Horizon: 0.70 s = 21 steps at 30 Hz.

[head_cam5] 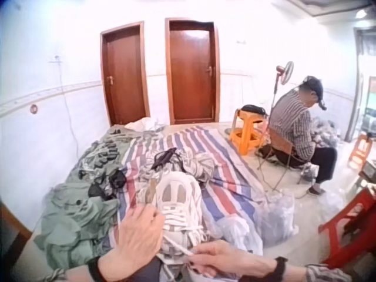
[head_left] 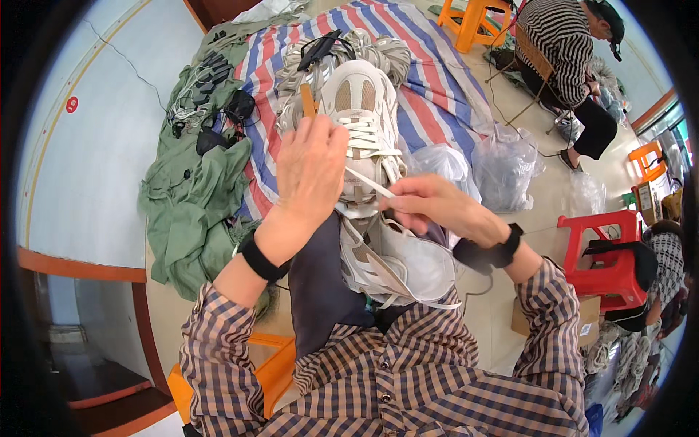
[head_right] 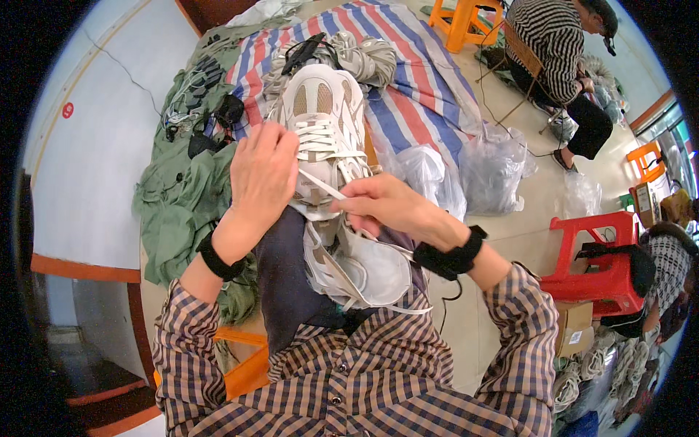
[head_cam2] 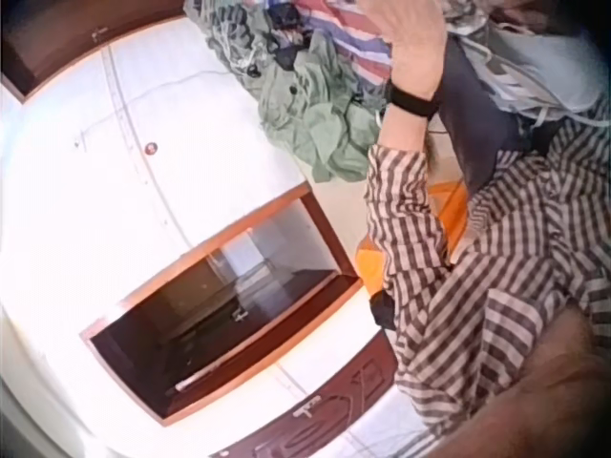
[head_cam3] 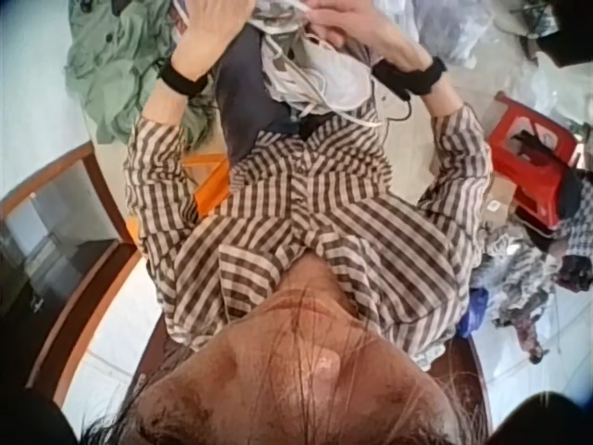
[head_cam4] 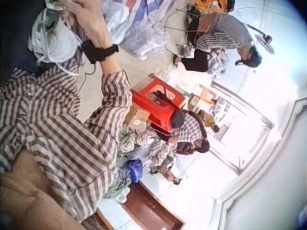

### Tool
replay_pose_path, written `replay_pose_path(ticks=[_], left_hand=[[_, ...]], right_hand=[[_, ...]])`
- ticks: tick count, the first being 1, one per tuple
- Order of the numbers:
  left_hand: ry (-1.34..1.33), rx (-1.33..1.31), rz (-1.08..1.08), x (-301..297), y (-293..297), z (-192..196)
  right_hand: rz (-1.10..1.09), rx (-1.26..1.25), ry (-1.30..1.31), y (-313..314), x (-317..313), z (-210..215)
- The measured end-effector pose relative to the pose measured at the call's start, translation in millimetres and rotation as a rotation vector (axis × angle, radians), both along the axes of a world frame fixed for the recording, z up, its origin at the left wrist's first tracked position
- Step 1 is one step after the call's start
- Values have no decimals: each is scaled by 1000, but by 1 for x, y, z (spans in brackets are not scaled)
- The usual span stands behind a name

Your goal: Lacing a white and grey sneaker while sitting among other workers.

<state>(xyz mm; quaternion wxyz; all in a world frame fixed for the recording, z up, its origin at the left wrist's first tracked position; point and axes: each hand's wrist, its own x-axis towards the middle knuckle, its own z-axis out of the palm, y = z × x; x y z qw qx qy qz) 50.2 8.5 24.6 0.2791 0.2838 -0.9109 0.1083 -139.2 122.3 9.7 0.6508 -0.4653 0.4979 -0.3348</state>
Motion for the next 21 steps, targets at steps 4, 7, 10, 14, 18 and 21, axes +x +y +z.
replay_pose_path(ticks=[4,7,10,14,18,21], left_hand=[[7,-50,-113,-5,-2,0],[104,145,-188,-2,-5,-2],[240,594,-233,4,-1,6],[267,774,-270,12,-11,2],[313,459,-84,19,2,-9],[154,823,-22,26,37,-10]], right_hand=[[-31,-227,178,41,-46,6],[-214,-165,265,84,-87,0],[-321,-99,360,134,-124,-10],[-525,2,458,199,-173,-53],[-575,99,678,224,-197,-120],[-474,5,709,164,-149,-103]])
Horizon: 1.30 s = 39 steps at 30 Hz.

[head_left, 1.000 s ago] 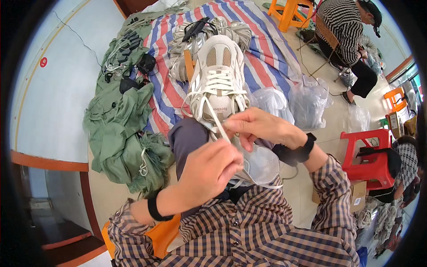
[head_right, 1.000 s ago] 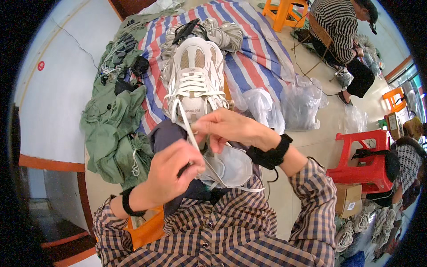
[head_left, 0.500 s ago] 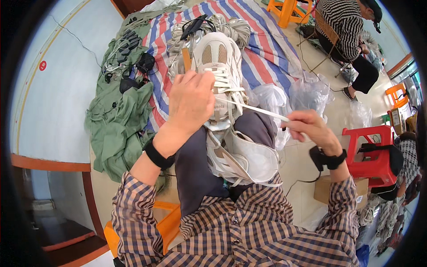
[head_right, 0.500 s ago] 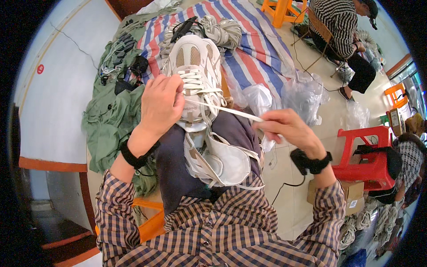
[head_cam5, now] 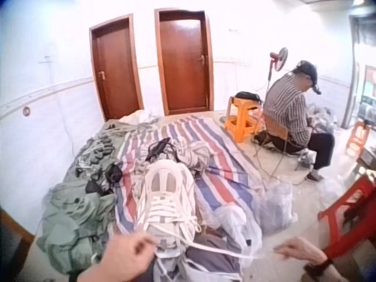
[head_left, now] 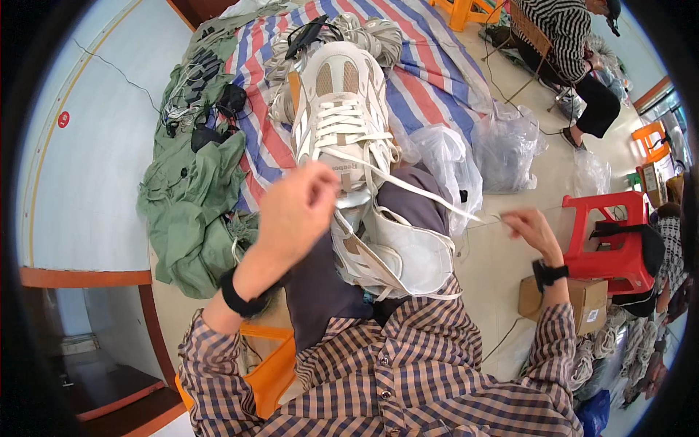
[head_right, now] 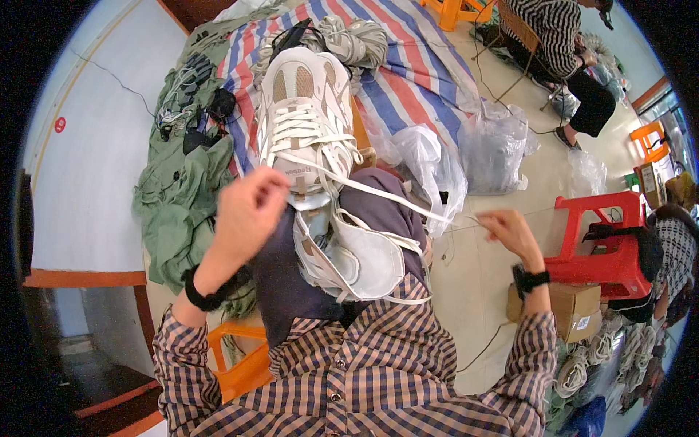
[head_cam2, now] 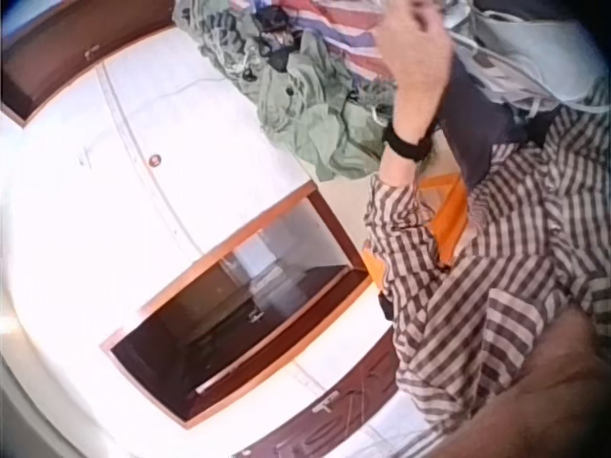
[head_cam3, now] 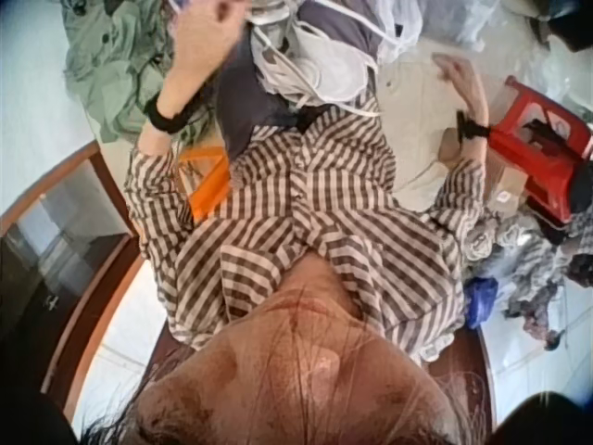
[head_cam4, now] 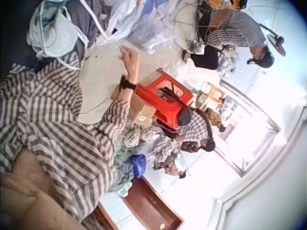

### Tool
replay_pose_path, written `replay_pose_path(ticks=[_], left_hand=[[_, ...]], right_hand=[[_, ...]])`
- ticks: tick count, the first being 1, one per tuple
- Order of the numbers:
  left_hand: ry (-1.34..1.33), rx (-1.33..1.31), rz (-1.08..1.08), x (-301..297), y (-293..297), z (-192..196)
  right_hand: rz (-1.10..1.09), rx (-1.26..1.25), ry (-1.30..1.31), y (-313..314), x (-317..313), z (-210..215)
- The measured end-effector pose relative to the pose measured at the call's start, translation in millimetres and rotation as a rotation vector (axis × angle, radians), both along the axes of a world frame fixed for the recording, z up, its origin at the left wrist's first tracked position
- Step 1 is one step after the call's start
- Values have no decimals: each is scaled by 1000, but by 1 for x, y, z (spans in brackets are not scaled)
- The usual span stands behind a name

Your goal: Lacing a white and grey sneaker while sitting among other workers.

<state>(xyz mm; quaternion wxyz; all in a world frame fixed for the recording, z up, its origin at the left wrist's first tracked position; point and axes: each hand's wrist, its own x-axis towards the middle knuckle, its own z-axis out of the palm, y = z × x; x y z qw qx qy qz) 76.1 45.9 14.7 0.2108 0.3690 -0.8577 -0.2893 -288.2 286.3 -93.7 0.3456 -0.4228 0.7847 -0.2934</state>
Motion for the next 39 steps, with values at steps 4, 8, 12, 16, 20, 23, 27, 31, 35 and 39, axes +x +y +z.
replay_pose_path(ticks=[4,8,12,16,20,23,27,31,35,39], left_hand=[[-180,282,-180,-2,9,-25],[85,1027,-38,-14,6,-21],[364,1504,58,-29,13,-18],[339,1471,-93,-27,7,-21],[114,1061,-346,-3,17,-1],[328,1259,52,12,17,-5],[467,1564,25,-5,11,-18],[422,1671,31,-40,7,-29],[460,1599,-179,-26,5,-29],[221,960,-131,32,12,6]], right_hand=[[55,-455,-7,-106,72,35],[301,-903,398,-176,124,66],[365,-796,603,-196,133,68],[256,-849,668,-200,136,73],[165,-814,554,-198,122,63],[126,-723,196,-197,117,70],[124,-707,218,-195,117,73],[194,-484,-157,-187,118,78],[287,-347,-328,-185,112,88],[359,-432,-429,-185,101,82]])
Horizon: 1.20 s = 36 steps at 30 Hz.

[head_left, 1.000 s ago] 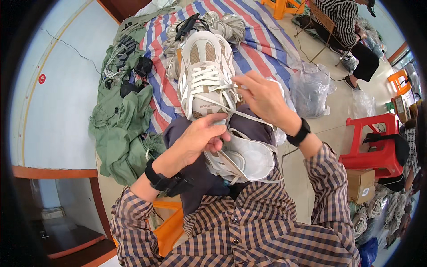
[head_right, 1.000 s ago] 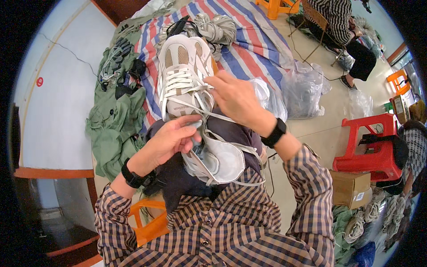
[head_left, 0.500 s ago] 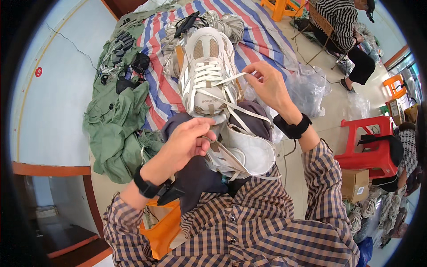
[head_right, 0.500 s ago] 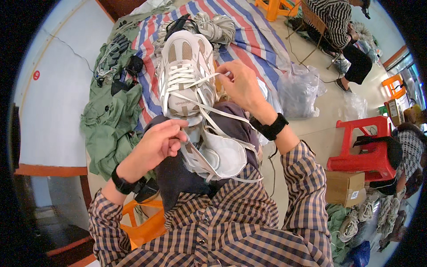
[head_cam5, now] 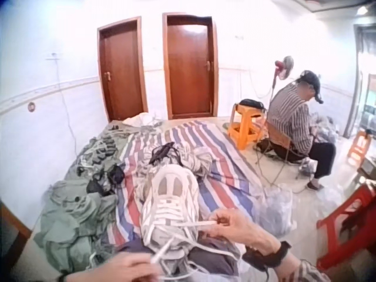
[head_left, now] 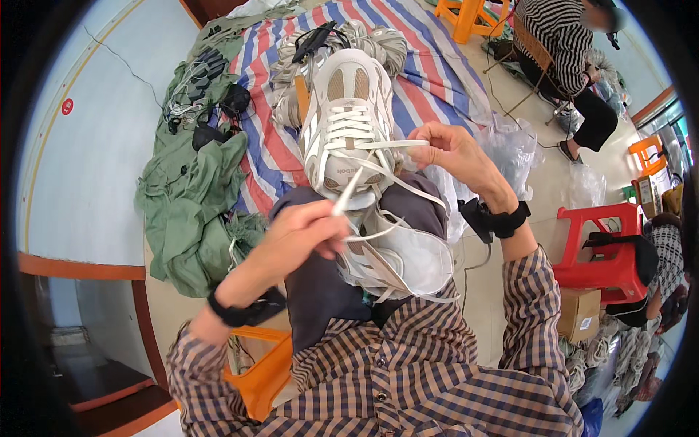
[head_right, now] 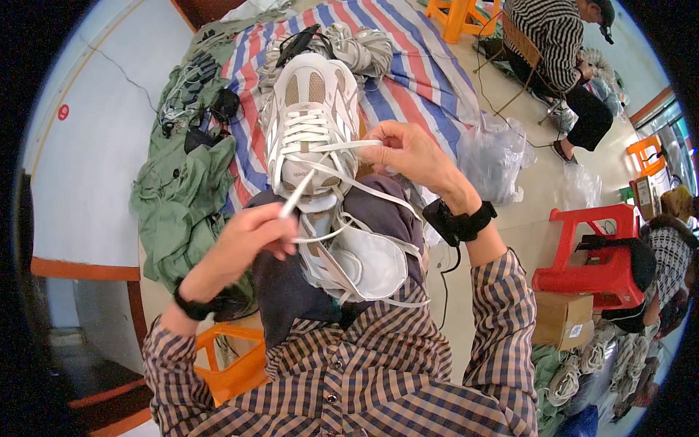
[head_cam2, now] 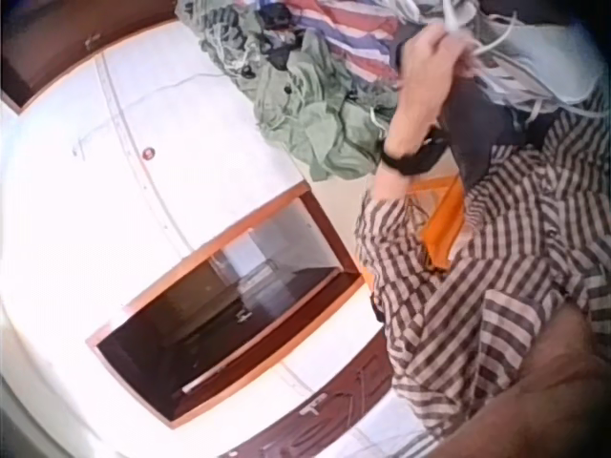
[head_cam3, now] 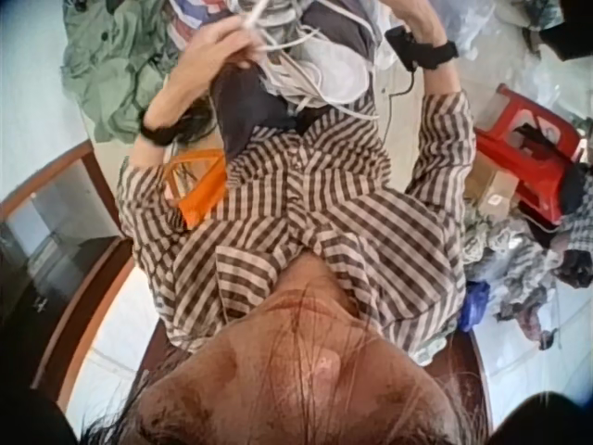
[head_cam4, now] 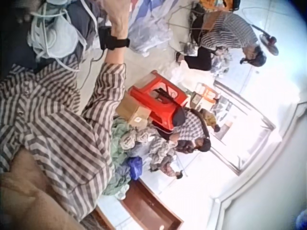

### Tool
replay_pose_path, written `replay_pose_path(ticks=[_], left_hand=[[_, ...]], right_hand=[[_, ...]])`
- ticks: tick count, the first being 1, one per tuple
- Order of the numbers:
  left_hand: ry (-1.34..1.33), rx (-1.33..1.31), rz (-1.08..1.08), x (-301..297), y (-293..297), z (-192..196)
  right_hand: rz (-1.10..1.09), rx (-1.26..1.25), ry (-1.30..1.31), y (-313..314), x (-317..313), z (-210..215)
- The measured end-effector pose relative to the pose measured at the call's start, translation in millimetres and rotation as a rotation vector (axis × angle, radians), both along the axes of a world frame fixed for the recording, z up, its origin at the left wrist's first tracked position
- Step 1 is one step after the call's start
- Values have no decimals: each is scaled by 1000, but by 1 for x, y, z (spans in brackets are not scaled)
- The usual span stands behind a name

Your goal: Lacing a white and grey sneaker while sitting among other workers.

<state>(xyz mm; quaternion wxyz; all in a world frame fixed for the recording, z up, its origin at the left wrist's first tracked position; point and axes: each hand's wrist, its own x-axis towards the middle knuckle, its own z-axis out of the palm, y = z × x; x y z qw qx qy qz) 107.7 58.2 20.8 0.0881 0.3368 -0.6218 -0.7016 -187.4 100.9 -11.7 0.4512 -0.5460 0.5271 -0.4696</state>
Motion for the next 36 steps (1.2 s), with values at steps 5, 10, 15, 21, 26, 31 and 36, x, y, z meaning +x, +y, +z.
replay_pose_path(ticks=[5,10,15,21,26,31,36], left_hand=[[-350,-1165,209,101,-42,31],[-552,-1292,459,209,-93,37],[-1015,-1364,549,273,-126,-6],[-332,-995,380,109,-76,-43],[-11,-1088,358,-25,-38,4],[-240,-1602,130,-70,-38,5],[-343,-1788,33,-77,-34,5]], right_hand=[[-6,-28,112,-9,-1,-1],[-20,-258,376,-22,26,-10],[-59,-67,242,-8,24,-19],[97,136,203,31,18,1],[-79,-33,332,54,30,17],[129,-391,483,67,60,30],[222,-364,479,69,59,25]])
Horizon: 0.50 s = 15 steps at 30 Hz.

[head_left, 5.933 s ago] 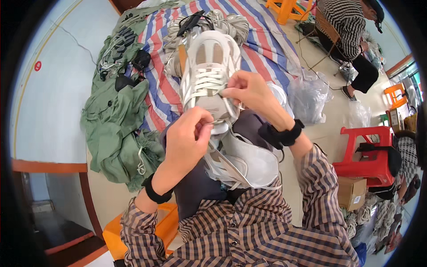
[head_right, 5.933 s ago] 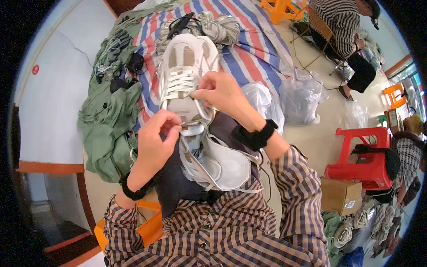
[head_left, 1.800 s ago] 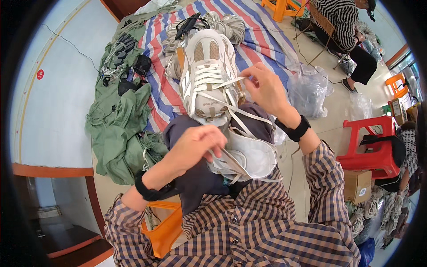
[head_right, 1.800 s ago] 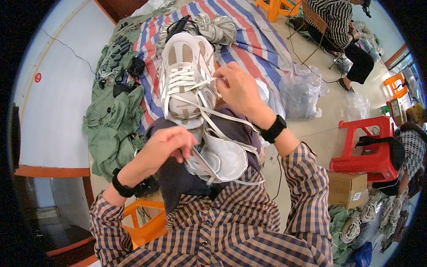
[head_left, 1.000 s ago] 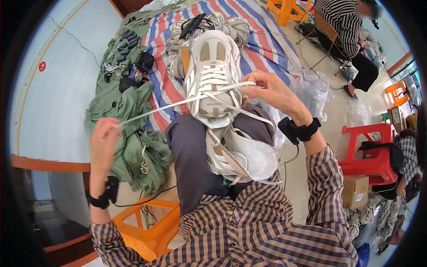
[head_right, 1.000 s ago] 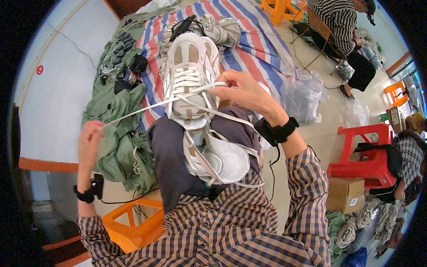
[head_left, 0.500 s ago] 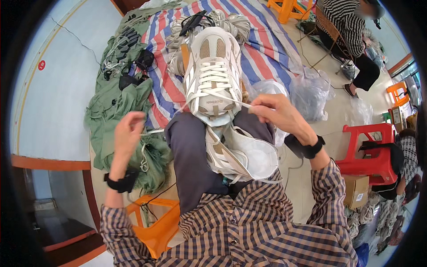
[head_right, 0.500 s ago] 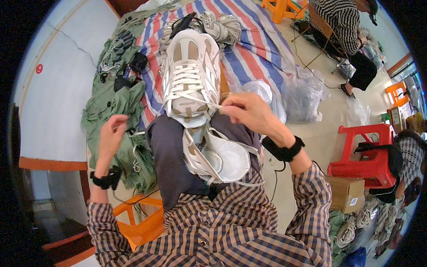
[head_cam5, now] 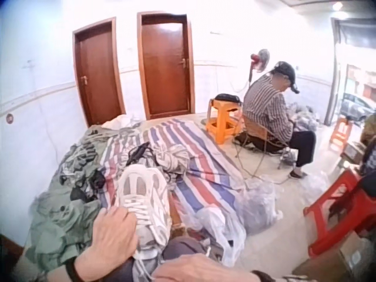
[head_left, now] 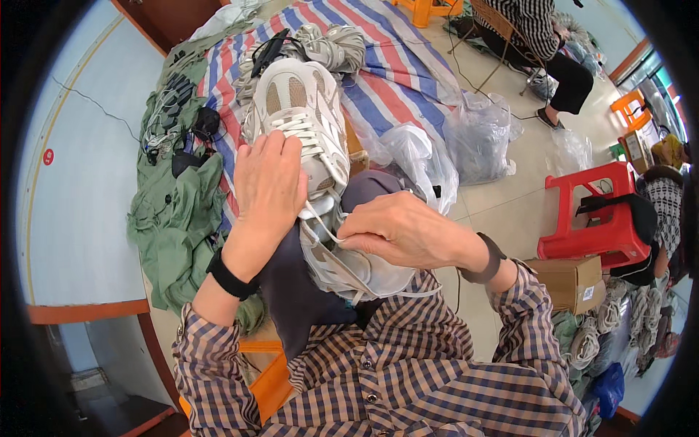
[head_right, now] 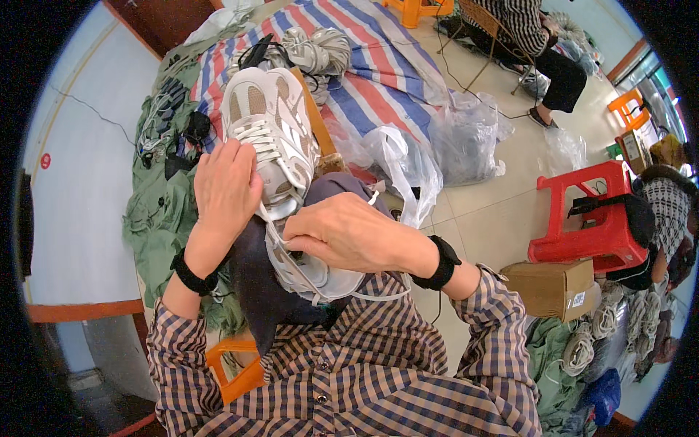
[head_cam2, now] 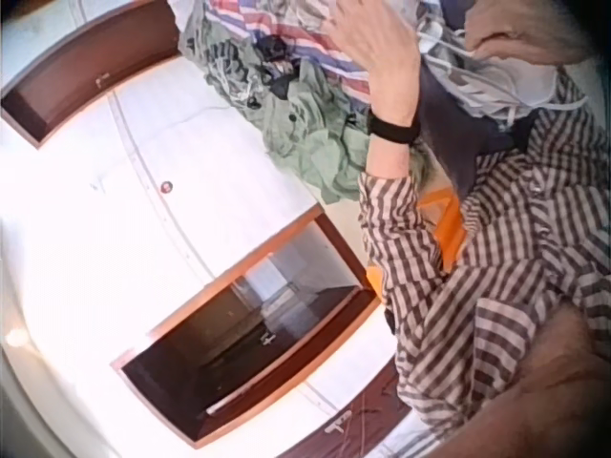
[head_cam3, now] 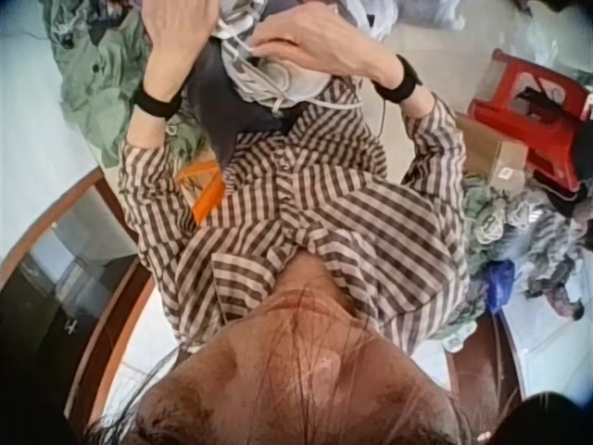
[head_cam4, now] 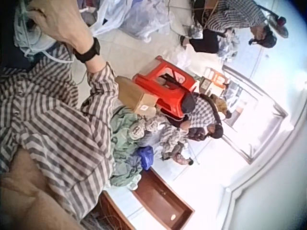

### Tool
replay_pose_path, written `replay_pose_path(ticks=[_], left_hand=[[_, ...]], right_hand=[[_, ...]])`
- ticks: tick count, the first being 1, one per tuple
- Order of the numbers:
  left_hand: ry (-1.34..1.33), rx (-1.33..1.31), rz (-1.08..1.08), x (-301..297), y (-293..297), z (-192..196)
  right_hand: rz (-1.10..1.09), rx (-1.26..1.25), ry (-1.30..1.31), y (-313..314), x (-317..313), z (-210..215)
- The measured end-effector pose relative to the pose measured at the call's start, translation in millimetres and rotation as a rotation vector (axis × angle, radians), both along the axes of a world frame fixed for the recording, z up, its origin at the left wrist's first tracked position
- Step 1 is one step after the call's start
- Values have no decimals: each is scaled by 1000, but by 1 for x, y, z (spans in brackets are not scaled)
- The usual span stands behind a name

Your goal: Lacing a white and grey sneaker while sitting among other workers.

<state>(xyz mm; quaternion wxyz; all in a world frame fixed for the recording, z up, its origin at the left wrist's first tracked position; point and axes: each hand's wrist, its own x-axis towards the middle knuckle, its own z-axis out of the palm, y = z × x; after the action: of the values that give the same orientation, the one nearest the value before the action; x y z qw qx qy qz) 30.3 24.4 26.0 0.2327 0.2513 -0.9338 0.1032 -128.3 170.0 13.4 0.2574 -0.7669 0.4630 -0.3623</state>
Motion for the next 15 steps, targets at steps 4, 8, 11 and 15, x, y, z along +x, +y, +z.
replay_pose_path(ticks=[4,8,11,15], left_hand=[[118,475,121,-7,4,5],[-13,80,71,-6,0,1],[-170,-72,70,0,4,7],[-45,-132,32,-15,-6,-9]], right_hand=[[14,-34,-87,-1,4,-4],[-3,-41,-73,2,-1,-10],[9,-86,-74,-2,7,-15],[10,-42,-159,-2,11,-20]])
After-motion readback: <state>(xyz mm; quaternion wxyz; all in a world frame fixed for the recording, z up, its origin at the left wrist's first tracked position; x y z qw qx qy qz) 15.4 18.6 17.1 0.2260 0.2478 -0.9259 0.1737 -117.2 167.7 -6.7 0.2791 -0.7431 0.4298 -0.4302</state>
